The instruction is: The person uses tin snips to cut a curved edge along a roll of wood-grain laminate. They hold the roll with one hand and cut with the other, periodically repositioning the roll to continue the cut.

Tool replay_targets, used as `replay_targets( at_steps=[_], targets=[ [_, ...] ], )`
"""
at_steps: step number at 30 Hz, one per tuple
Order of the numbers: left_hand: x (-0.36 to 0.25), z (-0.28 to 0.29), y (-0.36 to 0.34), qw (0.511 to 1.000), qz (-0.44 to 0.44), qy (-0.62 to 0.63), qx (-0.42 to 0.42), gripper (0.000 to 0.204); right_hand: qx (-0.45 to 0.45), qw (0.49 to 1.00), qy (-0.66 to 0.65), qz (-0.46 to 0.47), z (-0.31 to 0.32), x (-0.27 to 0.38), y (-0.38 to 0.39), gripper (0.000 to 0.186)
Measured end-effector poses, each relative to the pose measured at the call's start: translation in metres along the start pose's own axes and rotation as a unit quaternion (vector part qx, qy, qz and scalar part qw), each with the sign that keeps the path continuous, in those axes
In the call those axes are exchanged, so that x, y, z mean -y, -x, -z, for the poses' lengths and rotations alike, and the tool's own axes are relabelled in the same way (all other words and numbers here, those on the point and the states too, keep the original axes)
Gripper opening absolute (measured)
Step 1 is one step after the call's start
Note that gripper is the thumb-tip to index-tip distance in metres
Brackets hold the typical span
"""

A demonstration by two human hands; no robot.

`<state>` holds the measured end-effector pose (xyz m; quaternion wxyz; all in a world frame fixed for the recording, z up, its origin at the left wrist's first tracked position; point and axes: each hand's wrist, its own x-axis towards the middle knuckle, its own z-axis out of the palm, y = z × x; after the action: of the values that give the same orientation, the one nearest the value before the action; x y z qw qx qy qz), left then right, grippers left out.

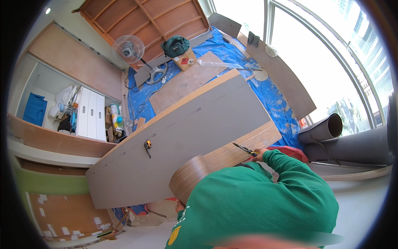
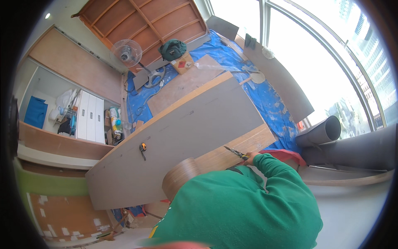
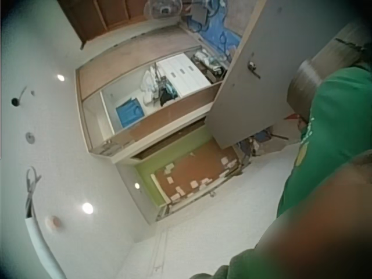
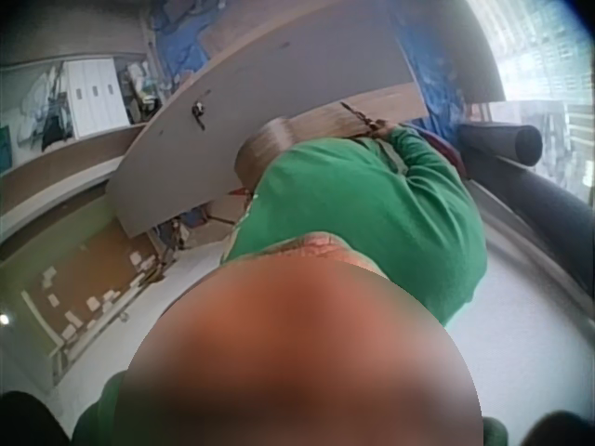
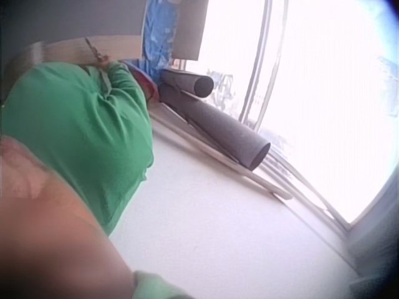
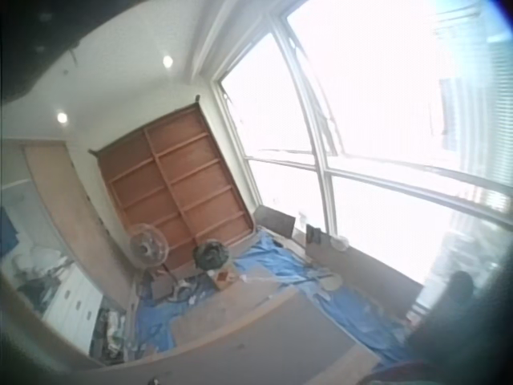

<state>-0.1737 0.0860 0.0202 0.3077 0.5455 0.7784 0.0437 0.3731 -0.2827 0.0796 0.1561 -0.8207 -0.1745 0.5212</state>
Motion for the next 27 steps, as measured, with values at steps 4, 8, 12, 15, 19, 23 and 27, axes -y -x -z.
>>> replay_targets(
  at_steps=[4,8,12,15,19,23,27],
  targets=[
    [-0.002,-0.001,0.0,1.0,-0.001,-0.006,-0.001,0.091,-0.019,1.0,0.005,-0.011,-0.002,-0.003,-0.001,0.096],
    [-0.005,-0.002,0.0,1.0,-0.006,-0.01,-0.004,0.092,-0.021,1.0,-0.003,-0.003,-0.004,-0.005,-0.001,0.096],
    [-0.006,-0.002,-0.002,1.0,-0.011,-0.016,-0.001,0.093,-0.025,1.0,0.001,-0.003,-0.003,-0.005,0.0,0.092],
    [-0.004,-0.003,-0.005,1.0,-0.016,-0.022,-0.003,0.094,-0.023,1.0,0.007,-0.001,-0.003,-0.006,-0.001,0.089],
    [-0.002,-0.006,-0.007,0.999,-0.02,-0.03,-0.005,0.095,-0.022,1.0,0.008,-0.013,-0.004,-0.011,-0.004,0.087],
    [-0.001,-0.007,-0.007,0.999,-0.021,-0.039,-0.009,0.096,-0.017,1.0,-0.003,-0.009,-0.003,-0.012,-0.003,0.087],
    [0.002,-0.008,-0.005,0.999,-0.02,-0.045,-0.006,0.097,-0.026,0.999,-0.022,-0.002,-0.001,-0.001,0.002,0.09]
  ],
)
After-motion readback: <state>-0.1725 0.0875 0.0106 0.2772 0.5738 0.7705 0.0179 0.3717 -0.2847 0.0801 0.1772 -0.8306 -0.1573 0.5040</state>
